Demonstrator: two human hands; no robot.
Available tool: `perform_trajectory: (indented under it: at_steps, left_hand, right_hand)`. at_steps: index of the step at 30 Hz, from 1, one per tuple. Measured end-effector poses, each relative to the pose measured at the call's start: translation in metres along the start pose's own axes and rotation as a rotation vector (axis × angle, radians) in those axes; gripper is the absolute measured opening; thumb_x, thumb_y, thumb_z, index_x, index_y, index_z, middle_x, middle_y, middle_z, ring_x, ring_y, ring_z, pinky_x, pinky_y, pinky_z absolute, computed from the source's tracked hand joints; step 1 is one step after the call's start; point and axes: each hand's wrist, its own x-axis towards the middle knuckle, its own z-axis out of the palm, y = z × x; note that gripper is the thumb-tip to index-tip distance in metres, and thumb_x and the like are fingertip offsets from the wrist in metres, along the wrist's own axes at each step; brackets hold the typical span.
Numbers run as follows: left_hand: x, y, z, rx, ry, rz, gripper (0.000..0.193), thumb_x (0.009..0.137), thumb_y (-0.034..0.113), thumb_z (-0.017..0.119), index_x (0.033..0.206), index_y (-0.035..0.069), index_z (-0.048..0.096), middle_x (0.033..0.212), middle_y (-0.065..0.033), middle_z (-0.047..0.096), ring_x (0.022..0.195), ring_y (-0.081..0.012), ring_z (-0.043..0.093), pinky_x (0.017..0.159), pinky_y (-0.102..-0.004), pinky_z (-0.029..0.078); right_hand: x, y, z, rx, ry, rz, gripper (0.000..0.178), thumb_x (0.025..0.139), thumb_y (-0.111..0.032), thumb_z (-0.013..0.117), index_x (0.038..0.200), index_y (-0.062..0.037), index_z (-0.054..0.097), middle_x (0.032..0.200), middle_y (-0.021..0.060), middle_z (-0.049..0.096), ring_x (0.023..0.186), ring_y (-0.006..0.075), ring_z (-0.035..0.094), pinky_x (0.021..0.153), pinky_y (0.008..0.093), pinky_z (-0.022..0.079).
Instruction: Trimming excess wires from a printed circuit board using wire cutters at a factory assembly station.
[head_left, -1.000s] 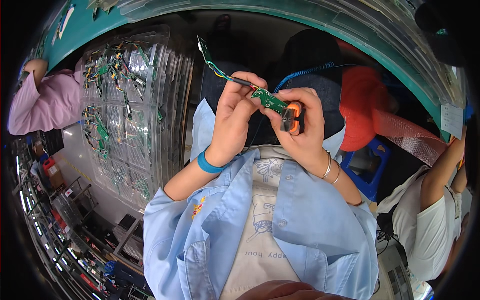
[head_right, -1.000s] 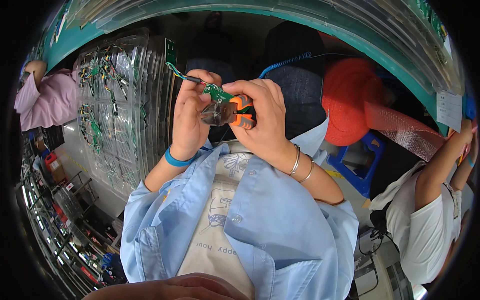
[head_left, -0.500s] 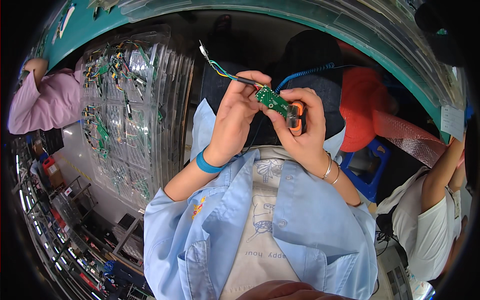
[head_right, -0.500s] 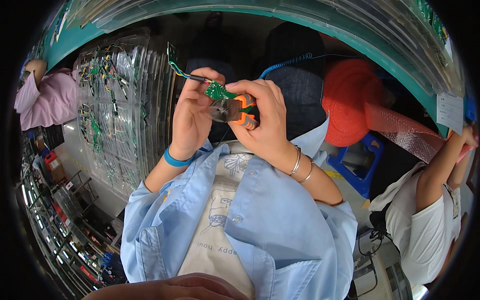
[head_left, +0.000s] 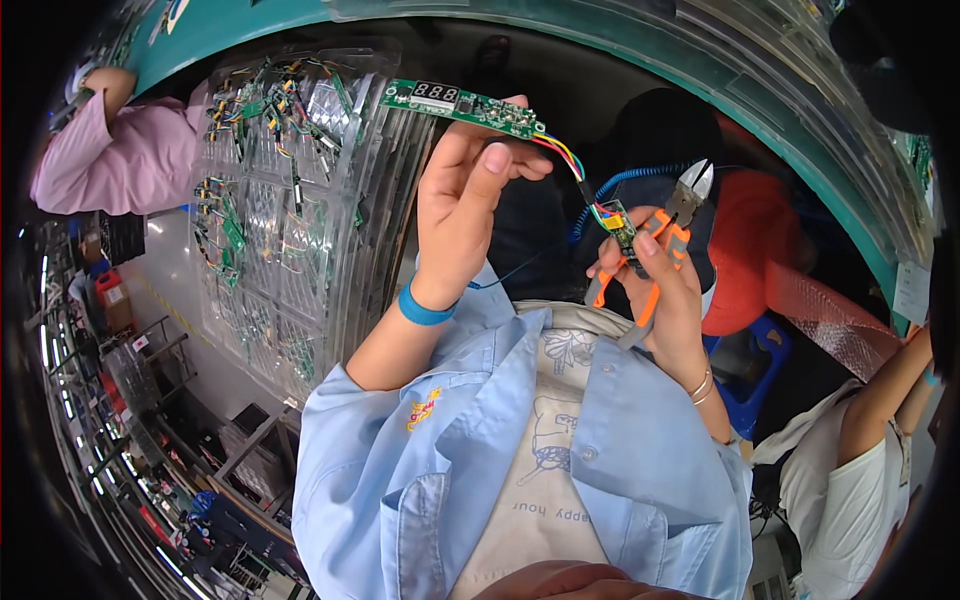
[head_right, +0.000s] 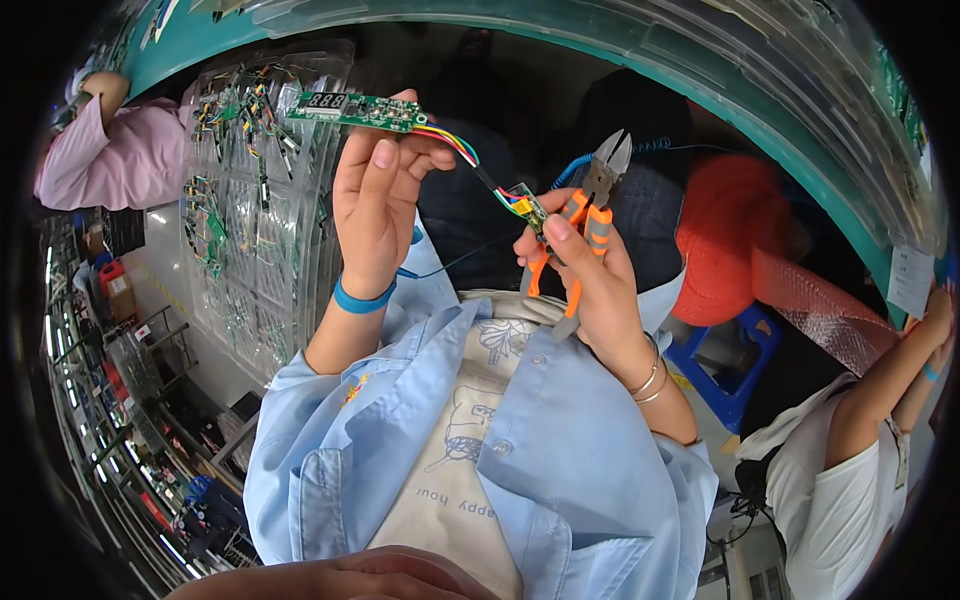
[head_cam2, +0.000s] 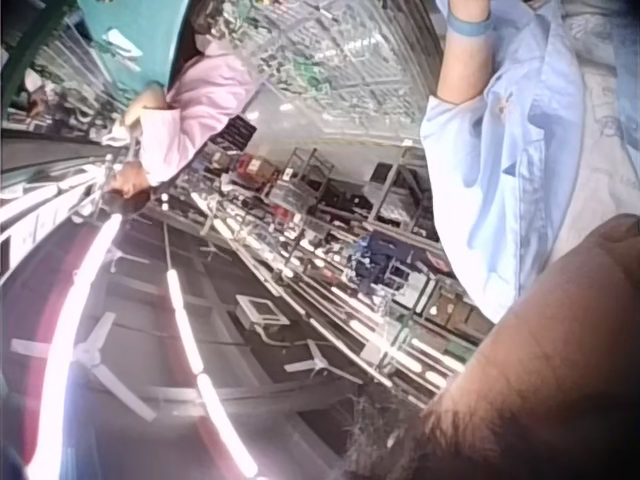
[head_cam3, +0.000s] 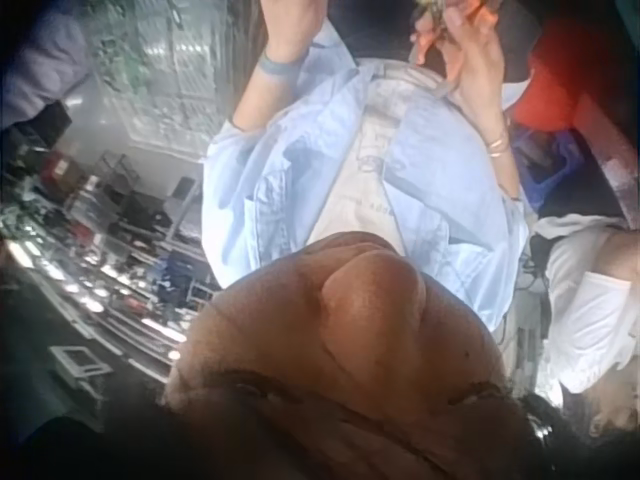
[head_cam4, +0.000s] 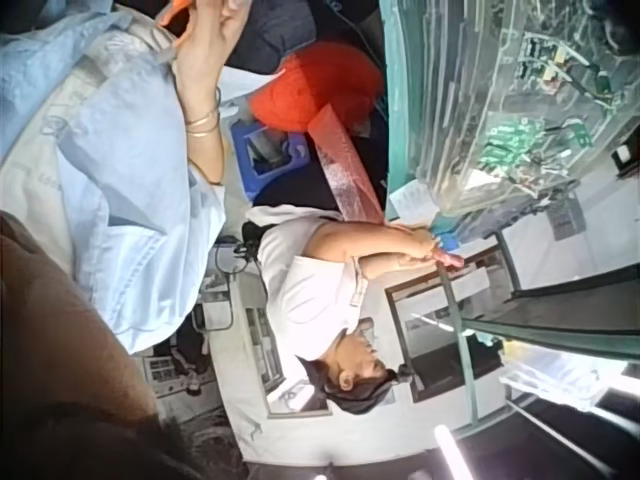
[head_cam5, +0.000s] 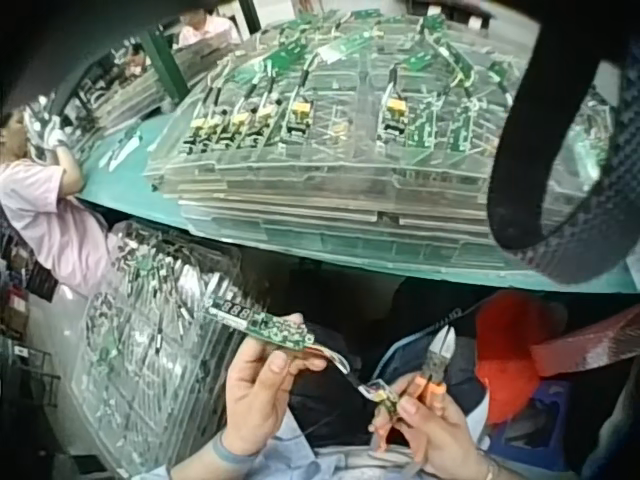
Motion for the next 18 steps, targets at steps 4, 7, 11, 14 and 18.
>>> perform_trajectory:
  at_steps: [4,7,11,14,18]
  left_hand:
    - [0.0014,0.0027,0.003,0.019,0.005,-0.017,0.032,0.086,0.009,0.039,0.116,-0.001,0.036,0.105,-0.0219,0.049,0.08,-0.0223,0.054,0.075,-0.0304,0.044]
    - [0.0011,0.0035,0.0019,-0.019,0.009,-0.012,0.03,0.084,0.007,0.043,0.113,-0.002,0.038,0.101,-0.0211,0.052,0.079,-0.0216,0.056,0.074,-0.0283,0.046]
    - [0.0004,0.0039,0.0025,-0.054,0.016,-0.007,0.03,0.082,0.004,0.047,0.11,-0.003,0.04,0.097,-0.0205,0.055,0.078,-0.0212,0.057,0.073,-0.0264,0.047]
    - [-0.0006,0.0043,0.0033,-0.052,0.026,-0.007,0.031,0.082,0.004,0.047,0.111,-0.002,0.039,0.096,-0.021,0.055,0.079,-0.0217,0.057,0.073,-0.0268,0.047]
    - [-0.0012,0.005,0.0049,-0.064,0.028,-0.02,0.031,0.082,0.003,0.047,0.111,-0.002,0.039,0.096,-0.021,0.055,0.079,-0.0221,0.057,0.073,-0.0269,0.047]
  right_hand:
    - [0.0006,0.0013,-0.0022,0.018,-0.02,0.013,0.026,0.085,-0.018,0.045,0.105,-0.0007,0.044,0.079,0.0095,0.054,0.074,0.0133,0.052,0.07,0.023,0.042]
    - [0.002,0.0028,-0.0009,-0.084,0.0,-0.026,0.026,0.086,-0.018,0.045,0.105,-0.001,0.044,0.079,0.0092,0.054,0.074,0.0133,0.052,0.07,0.0229,0.041]
    - [0.0021,0.0041,-0.0005,-0.184,0.015,-0.069,0.024,0.086,-0.017,0.045,0.105,-0.0014,0.044,0.08,0.0088,0.054,0.075,0.0134,0.052,0.071,0.0228,0.041]
    - [0.0014,0.0051,-0.0008,-0.181,0.003,-0.077,0.023,0.085,-0.015,0.045,0.104,-0.0018,0.044,0.084,0.0086,0.052,0.077,0.0135,0.052,0.071,0.0228,0.041]
    - [0.0029,0.0064,-0.0008,-0.212,0.011,-0.139,0.022,0.085,-0.013,0.046,0.103,-0.0022,0.044,0.089,0.008,0.05,0.079,0.0138,0.052,0.071,0.0228,0.041]
